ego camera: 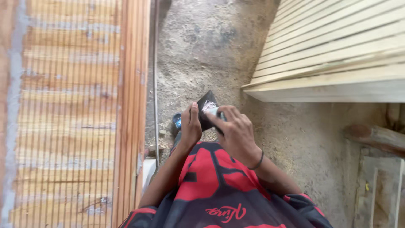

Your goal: The person uses a putty knife to apply a filler paste into the grooves of a slatted wooden panel. They then use a sanding block to smooth the surface, repeatedly applying filler and sanding to level the wood.

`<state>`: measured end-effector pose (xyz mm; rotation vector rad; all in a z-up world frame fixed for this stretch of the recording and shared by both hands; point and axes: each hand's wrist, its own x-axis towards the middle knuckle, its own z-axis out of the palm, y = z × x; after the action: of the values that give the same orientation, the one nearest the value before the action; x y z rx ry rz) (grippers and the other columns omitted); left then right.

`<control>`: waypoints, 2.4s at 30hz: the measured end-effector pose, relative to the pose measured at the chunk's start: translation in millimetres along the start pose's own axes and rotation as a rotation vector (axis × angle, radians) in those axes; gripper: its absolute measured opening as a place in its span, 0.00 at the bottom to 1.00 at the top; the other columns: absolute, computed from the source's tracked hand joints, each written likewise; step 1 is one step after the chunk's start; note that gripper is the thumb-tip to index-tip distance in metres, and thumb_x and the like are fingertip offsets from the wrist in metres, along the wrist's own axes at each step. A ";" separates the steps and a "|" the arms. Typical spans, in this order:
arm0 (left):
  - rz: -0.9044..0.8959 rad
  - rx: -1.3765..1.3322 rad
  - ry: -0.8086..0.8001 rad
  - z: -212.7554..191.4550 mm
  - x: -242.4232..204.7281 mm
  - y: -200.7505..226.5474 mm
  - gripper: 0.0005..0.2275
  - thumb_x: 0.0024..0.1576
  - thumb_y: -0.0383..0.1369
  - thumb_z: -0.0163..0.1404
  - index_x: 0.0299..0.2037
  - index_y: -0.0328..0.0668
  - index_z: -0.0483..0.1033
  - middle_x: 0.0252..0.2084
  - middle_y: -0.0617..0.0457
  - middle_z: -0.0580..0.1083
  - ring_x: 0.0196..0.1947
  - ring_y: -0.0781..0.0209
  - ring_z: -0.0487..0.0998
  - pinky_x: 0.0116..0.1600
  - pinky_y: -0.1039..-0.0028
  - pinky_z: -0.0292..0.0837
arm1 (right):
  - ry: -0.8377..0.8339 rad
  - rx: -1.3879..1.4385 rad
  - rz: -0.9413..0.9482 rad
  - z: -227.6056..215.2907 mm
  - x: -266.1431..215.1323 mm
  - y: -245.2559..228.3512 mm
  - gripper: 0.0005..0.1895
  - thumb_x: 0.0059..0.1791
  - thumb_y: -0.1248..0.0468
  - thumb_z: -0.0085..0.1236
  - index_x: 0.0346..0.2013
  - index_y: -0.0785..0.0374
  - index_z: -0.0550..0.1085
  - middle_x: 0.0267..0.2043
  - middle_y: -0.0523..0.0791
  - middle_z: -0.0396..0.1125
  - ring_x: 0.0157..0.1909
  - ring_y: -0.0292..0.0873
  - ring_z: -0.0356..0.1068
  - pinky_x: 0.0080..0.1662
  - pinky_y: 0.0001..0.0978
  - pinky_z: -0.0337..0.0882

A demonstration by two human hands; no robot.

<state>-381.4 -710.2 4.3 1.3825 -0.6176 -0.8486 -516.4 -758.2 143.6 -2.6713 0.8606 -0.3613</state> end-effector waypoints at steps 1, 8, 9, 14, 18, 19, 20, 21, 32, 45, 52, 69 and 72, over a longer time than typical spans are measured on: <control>0.003 0.009 0.027 -8.7 5.9 1.8 0.19 0.70 0.37 0.35 0.29 0.31 0.65 0.22 0.53 0.60 0.25 0.68 0.58 0.29 0.67 0.55 | -0.043 0.016 0.010 1.2 9.9 -2.5 0.25 0.40 0.67 0.61 0.53 0.53 0.78 0.48 0.46 0.68 0.54 0.49 0.69 0.46 0.44 0.69; -0.021 0.008 0.181 -35.9 68.5 15.7 0.19 0.70 0.35 0.35 0.29 0.29 0.68 0.21 0.50 0.66 0.23 0.66 0.62 0.28 0.66 0.58 | -0.085 0.012 -0.151 10.2 96.6 1.9 0.26 0.39 0.65 0.62 0.53 0.53 0.79 0.49 0.46 0.67 0.53 0.49 0.69 0.46 0.45 0.68; -0.059 -0.022 0.208 -38.3 72.9 18.1 0.19 0.69 0.34 0.35 0.29 0.29 0.69 0.21 0.50 0.68 0.22 0.66 0.63 0.27 0.67 0.59 | -0.128 0.038 -0.234 10.7 105.1 2.5 0.26 0.38 0.64 0.62 0.52 0.53 0.79 0.49 0.46 0.67 0.53 0.50 0.69 0.45 0.44 0.69; 0.065 -0.121 0.280 -43.5 110.4 31.3 0.18 0.69 0.34 0.33 0.39 0.29 0.74 0.31 0.52 0.75 0.31 0.68 0.73 0.36 0.74 0.70 | -0.117 0.040 -0.228 18.5 165.4 19.5 0.22 0.42 0.65 0.61 0.51 0.52 0.79 0.48 0.45 0.68 0.52 0.49 0.69 0.46 0.45 0.69; 0.015 -0.138 0.430 -43.4 143.8 33.9 0.18 0.69 0.35 0.33 0.38 0.29 0.74 0.30 0.50 0.75 0.29 0.66 0.72 0.34 0.71 0.69 | -0.241 0.099 -0.358 20.7 213.2 42.6 0.19 0.43 0.64 0.61 0.49 0.49 0.80 0.45 0.43 0.68 0.52 0.46 0.70 0.49 0.44 0.70; 0.022 -0.061 0.460 -42.5 153.3 32.1 0.18 0.70 0.35 0.33 0.37 0.29 0.74 0.29 0.50 0.74 0.28 0.65 0.72 0.33 0.70 0.68 | -0.210 0.114 -0.359 24.0 229.3 49.3 0.20 0.43 0.64 0.61 0.50 0.50 0.79 0.47 0.44 0.68 0.52 0.48 0.69 0.48 0.44 0.69; 0.015 0.013 0.486 -39.8 159.6 29.9 0.19 0.70 0.35 0.34 0.36 0.29 0.74 0.28 0.50 0.74 0.27 0.65 0.72 0.33 0.69 0.67 | -0.187 0.130 -0.351 27.2 245.0 55.5 0.21 0.44 0.65 0.61 0.52 0.51 0.79 0.48 0.45 0.68 0.53 0.49 0.69 0.48 0.45 0.69; 0.006 0.087 0.512 -36.9 165.2 27.5 0.19 0.70 0.35 0.34 0.35 0.29 0.74 0.27 0.50 0.74 0.26 0.64 0.72 0.33 0.68 0.66 | -0.165 0.146 -0.343 28.8 257.0 60.8 0.22 0.45 0.65 0.60 0.54 0.52 0.78 0.50 0.46 0.68 0.53 0.50 0.68 0.47 0.46 0.68; 0.098 0.041 0.963 -37.0 221.5 22.2 0.16 0.71 0.36 0.34 0.34 0.33 0.67 0.26 0.58 0.59 0.28 0.68 0.58 0.34 0.71 0.56 | -0.398 0.177 -0.824 40.3 358.3 80.1 0.24 0.43 0.66 0.58 0.53 0.47 0.78 0.50 0.45 0.67 0.53 0.48 0.68 0.48 0.45 0.67; 0.083 -0.036 1.032 -56.2 212.9 37.2 0.18 0.72 0.36 0.35 0.28 0.35 0.62 0.25 0.60 0.57 0.28 0.70 0.55 0.31 0.73 0.53 | -0.417 0.245 -0.935 47.3 371.2 49.1 0.25 0.41 0.65 0.61 0.54 0.54 0.78 0.51 0.48 0.66 0.55 0.50 0.66 0.49 0.45 0.68; 0.095 -0.107 0.994 -73.1 203.6 34.6 0.17 0.71 0.36 0.35 0.30 0.36 0.65 0.26 0.62 0.60 0.28 0.72 0.57 0.32 0.74 0.56 | -0.408 0.212 -0.851 45.6 364.6 27.6 0.25 0.39 0.65 0.61 0.51 0.52 0.80 0.48 0.45 0.68 0.52 0.50 0.68 0.47 0.45 0.68; 0.139 0.029 0.820 -88.3 187.4 52.2 0.18 0.71 0.37 0.35 0.30 0.34 0.64 0.23 0.60 0.57 0.26 0.71 0.55 0.30 0.71 0.53 | -0.398 0.305 -0.716 44.7 373.5 25.5 0.19 0.47 0.67 0.58 0.51 0.50 0.81 0.48 0.43 0.70 0.49 0.47 0.72 0.44 0.41 0.71; 0.075 0.005 0.804 -88.3 187.8 55.6 0.19 0.71 0.38 0.37 0.29 0.32 0.65 0.22 0.60 0.55 0.25 0.71 0.53 0.29 0.70 0.50 | -0.390 0.338 -0.745 46.9 379.1 27.1 0.18 0.47 0.67 0.58 0.52 0.52 0.80 0.49 0.42 0.71 0.50 0.47 0.72 0.47 0.41 0.72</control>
<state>-194.0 -812.1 29.9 1.5439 -0.0440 -0.1801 -216.5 -996.4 144.3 -2.5044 -0.3063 -0.1137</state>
